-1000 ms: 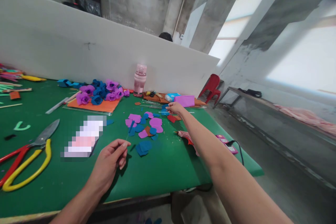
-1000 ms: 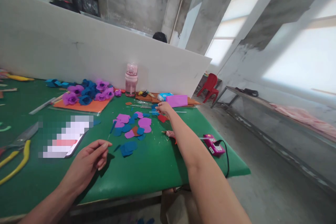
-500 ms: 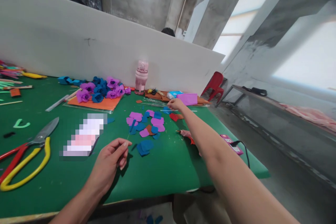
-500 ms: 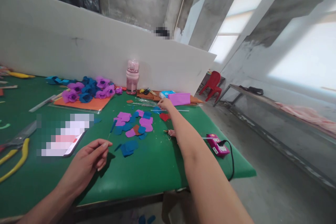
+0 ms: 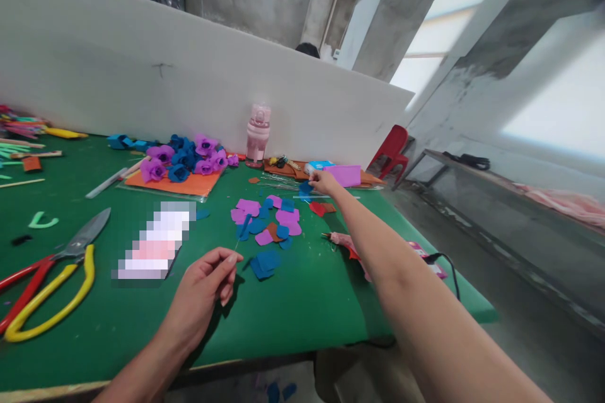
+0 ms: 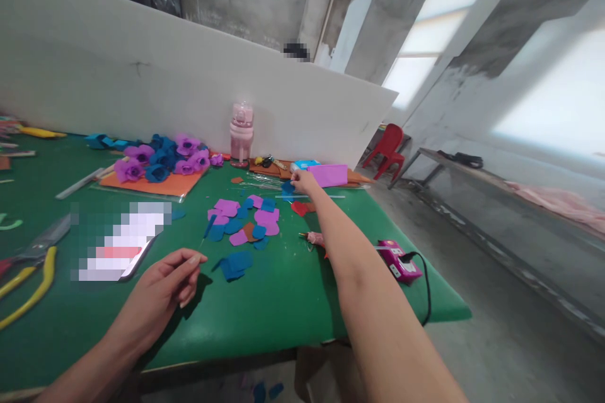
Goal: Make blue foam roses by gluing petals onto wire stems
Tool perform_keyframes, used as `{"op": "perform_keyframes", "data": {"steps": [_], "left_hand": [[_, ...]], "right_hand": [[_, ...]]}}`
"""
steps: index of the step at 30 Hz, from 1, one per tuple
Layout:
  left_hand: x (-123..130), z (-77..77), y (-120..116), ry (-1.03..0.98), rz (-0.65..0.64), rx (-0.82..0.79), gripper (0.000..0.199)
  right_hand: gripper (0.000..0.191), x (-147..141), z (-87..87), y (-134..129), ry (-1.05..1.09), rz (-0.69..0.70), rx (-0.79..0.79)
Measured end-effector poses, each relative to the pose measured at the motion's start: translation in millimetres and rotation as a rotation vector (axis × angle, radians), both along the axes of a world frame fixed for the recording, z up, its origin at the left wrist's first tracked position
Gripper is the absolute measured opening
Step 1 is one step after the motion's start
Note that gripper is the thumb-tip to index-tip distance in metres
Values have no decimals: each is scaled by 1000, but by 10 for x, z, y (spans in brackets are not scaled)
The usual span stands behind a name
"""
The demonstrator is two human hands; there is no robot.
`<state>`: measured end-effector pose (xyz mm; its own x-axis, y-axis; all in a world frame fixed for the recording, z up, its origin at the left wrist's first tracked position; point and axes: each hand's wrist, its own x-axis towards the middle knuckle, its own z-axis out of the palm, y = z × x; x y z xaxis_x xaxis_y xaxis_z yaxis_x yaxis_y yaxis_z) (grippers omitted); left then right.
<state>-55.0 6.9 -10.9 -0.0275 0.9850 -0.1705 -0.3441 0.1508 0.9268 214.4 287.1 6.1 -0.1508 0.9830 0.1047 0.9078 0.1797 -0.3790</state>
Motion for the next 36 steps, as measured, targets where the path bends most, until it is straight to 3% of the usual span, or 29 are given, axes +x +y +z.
{"op": "perform_keyframes", "data": {"steps": [7,12,15,19,21,25,29,36], "left_hand": [[6,42,-5,-20,17,3,26],[-9,16,-9,-26,10,21,24],[-14,2,-8,-33,5,31,24],[-13,0,-6,-34,-4,24,24],[-11,6,-9,-36,-3,21,23],[-3,23,-17,-33,2,19,23],[4,32,-17,-36,-7,15,22],[8,18,-5,-26,-10,22,21]], "right_hand": [[18,180,386,-131,94,-13,61],[14,139,511,-277,89,4,3],[15,-45,469,-454,84,78,-104],[16,-359,342,-696,64,277,-261],[20,-448,286,-732,-66,353,-274],[16,-427,182,-602,-328,235,-159],[28,-349,33,-433,-467,111,-116],[33,-443,-142,-371,-509,42,-97]]}}
